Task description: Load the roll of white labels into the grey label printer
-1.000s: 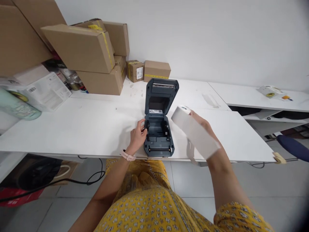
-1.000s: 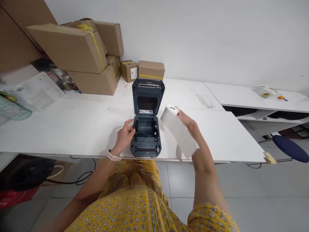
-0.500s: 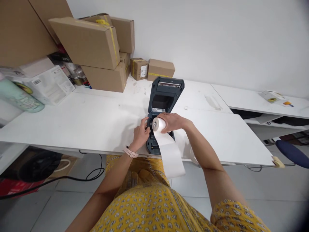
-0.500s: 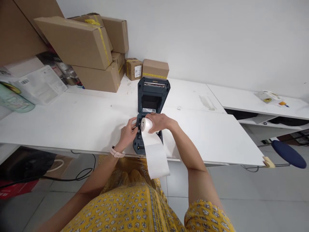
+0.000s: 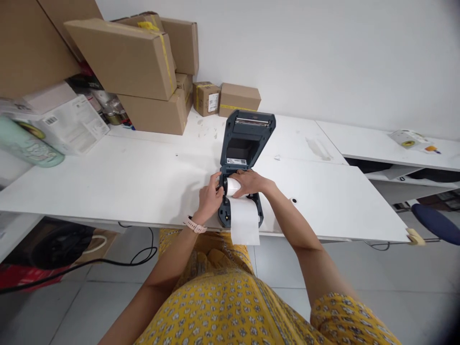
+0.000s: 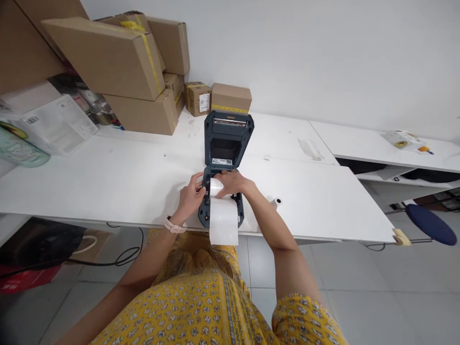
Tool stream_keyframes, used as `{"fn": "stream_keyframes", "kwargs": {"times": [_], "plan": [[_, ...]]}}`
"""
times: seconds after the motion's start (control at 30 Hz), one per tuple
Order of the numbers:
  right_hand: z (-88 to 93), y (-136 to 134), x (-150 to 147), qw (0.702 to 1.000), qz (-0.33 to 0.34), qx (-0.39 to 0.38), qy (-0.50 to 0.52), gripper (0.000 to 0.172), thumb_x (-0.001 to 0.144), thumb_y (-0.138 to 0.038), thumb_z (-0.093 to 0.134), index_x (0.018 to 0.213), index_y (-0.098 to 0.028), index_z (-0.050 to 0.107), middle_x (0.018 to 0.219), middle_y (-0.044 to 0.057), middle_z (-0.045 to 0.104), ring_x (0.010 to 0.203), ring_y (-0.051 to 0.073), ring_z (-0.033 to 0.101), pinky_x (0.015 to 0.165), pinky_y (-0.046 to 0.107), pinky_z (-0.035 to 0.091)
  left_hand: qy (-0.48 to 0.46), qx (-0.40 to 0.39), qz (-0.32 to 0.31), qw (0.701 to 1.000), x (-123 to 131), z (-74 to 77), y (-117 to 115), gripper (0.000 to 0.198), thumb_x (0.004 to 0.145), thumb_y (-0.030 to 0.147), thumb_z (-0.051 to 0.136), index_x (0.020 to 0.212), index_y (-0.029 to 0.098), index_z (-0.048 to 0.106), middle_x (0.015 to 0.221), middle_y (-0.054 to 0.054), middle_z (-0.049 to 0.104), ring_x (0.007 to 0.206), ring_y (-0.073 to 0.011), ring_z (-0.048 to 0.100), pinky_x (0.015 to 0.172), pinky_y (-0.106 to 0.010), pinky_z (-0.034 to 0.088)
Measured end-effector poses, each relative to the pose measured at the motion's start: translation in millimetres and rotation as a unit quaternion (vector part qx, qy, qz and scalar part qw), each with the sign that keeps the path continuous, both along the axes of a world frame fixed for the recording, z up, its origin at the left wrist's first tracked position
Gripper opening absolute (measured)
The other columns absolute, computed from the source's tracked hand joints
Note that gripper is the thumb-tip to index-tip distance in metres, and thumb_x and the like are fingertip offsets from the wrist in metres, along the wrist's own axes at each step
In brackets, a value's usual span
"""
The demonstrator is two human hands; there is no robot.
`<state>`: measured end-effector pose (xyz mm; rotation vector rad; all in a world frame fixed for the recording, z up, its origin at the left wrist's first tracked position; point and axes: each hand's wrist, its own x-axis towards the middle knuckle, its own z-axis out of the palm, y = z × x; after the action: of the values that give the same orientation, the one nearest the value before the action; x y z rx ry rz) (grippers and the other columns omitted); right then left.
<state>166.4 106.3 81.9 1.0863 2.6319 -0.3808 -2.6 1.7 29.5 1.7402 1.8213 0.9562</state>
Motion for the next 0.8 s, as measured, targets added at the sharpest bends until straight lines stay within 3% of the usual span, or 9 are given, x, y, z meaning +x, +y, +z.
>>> {"fn": "stream_keyframes", "kwargs": {"times": [0.17,0.3,0.4,0.5,0.6,0.8], "plan": [[0.4,-24.9,10.4,0.998,-0.007,0.041,0.055,0.07,0.088,-0.047,0.068,0.147,-0.016,0.048,0.138,0.021,0.058,0.126,0.04,0.057,0.106,0.053,0.044,-0.016,0.006,0.011,1.0,0.7,-1.3,0.3,0.048,0.093,0.02,0.05,0.14,0.026,0.047,0.116,-0.006,0.077,0.096,-0.0236,0.075,0.085,-0.036,0.055],[-9.6,-82.1,31.2,0.979,0.013,0.099,0.18,0.055,0.102,-0.045,0.047,0.151,-0.02,0.044,0.157,0.018,0.046,0.143,0.035,0.046,0.113,0.054,0.043,-0.029,0.006,0.011,1.0,1.5,-0.5,-0.1,0.047,0.093,0.02,0.05,0.14,0.026,0.048,0.118,-0.006,0.077,0.098,-0.0232,0.075,0.085,-0.035,0.056],[-25.8,-128.3,38.8,0.974,-0.007,0.102,0.203,0.053,0.103,-0.048,0.043,0.15,-0.022,0.046,0.159,0.016,0.043,0.147,0.034,0.043,0.116,0.056,0.042,-0.033,0.004,0.013,0.999,3.1,0.3,-0.4,0.046,0.094,0.019,0.05,0.139,0.023,0.049,0.119,-0.008,0.076,0.107,-0.0239,0.073,0.088,-0.036,0.056],[-40.4,-158.0,34.4,0.971,-0.037,0.111,0.208,0.057,0.102,-0.049,0.044,0.152,-0.021,0.043,0.164,0.017,0.035,0.152,0.034,0.033,0.119,0.057,0.04,-0.028,0.001,0.021,0.999,5.8,0.4,-0.9,0.044,0.094,0.019,0.05,0.138,0.023,0.05,0.121,-0.008,0.076,0.111,-0.0243,0.072,0.092,-0.038,0.055],[-47.7,-168.4,27.3,0.967,-0.055,0.122,0.217,0.059,0.103,-0.05,0.043,0.155,-0.023,0.04,0.165,0.015,0.031,0.155,0.032,0.027,0.12,0.057,0.038,-0.009,-0.002,0.031,0.999,9.0,0.2,-1.3,0.043,0.095,0.019,0.049,0.138,0.024,0.05,0.121,-0.008,0.076,0.11,-0.025,0.073,0.095,-0.04,0.054],[-50.0,-167.5,26.7,0.966,-0.061,0.13,0.215,0.06,0.103,-0.051,0.042,0.153,-0.02,0.043,0.165,0.016,0.032,0.154,0.033,0.028,0.119,0.056,0.039,0.012,-0.008,0.045,0.999,14.0,1.3,-2.1,0.042,0.095,0.018,0.048,0.137,0.021,0.051,0.121,-0.009,0.075,0.109,-0.0268,0.073,0.095,-0.042,0.053]]}}
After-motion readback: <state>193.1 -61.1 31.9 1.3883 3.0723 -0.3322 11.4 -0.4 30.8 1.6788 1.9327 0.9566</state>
